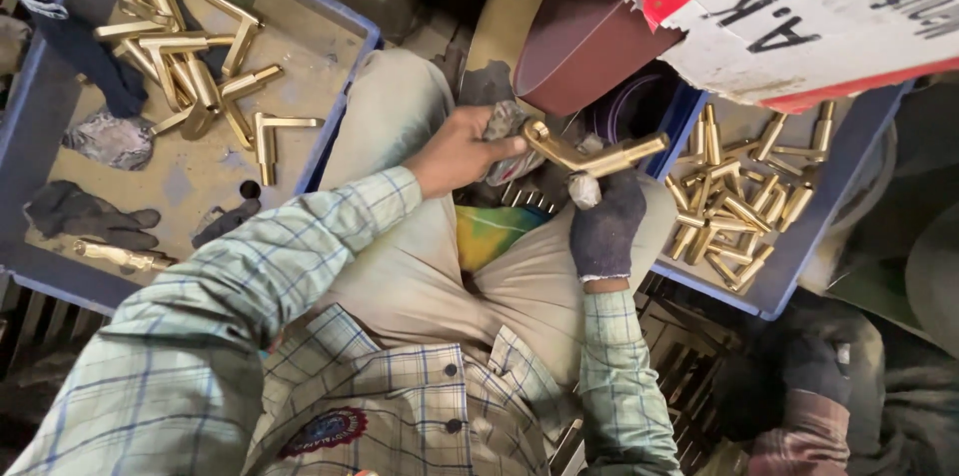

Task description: The person sits cross-legged and repeatedly picks up brass L-shaped metal fittings from a blue bin, rubs them against a rotating grinding wheel, and places them into a second bin. The process is repeated continuously throughout the clip.

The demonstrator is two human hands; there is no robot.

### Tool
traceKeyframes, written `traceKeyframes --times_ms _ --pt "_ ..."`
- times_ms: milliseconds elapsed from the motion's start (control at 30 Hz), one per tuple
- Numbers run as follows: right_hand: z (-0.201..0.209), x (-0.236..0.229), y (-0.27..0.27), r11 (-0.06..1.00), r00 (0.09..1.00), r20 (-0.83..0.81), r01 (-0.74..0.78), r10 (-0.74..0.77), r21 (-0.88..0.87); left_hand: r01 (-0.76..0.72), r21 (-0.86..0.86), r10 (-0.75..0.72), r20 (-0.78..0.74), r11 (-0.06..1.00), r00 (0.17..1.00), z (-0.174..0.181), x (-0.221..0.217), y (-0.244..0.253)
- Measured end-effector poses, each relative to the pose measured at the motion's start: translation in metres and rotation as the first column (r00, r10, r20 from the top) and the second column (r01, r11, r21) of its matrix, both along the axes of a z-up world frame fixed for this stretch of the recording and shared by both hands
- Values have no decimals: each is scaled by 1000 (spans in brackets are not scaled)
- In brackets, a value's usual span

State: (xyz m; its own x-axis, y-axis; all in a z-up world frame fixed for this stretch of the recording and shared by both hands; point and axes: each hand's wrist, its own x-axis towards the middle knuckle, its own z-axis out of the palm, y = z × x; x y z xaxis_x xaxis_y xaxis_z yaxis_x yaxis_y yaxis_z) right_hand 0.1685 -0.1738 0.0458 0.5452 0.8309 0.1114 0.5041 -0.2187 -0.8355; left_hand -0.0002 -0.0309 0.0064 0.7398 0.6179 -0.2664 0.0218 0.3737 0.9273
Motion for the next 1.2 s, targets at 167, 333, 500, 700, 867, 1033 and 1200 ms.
traceKeyframes --times_ms 167,333,500,700,867,1033,1200 --pt "-4 5 9 995 977 196 -71 85 -76 -83 -62 80 -47 995 996 -17 18 1" --pt "-19 11 14 979 1000 3 -28 29 -204 -157 -143 146 -84 977 986 -32 26 1" --pt "-55 30 9 960 953 251 -100 168 -263 -231 -289 200 -134 929 971 -50 37 5" --pt "-68 38 15 867 788 468 -160 401 -472 -256 -348 191 -211 902 959 -48 42 11" --pt "-40 14 6 998 971 -233 32 -45 -58 -125 -145 129 18 981 991 -41 21 2" --pt "-46 20 14 988 1000 0 -8 8 -152 -138 -166 130 -57 977 990 -47 26 7" --pt "-57 41 35 896 825 450 -139 341 -422 -254 -352 146 -305 901 941 -47 41 22"
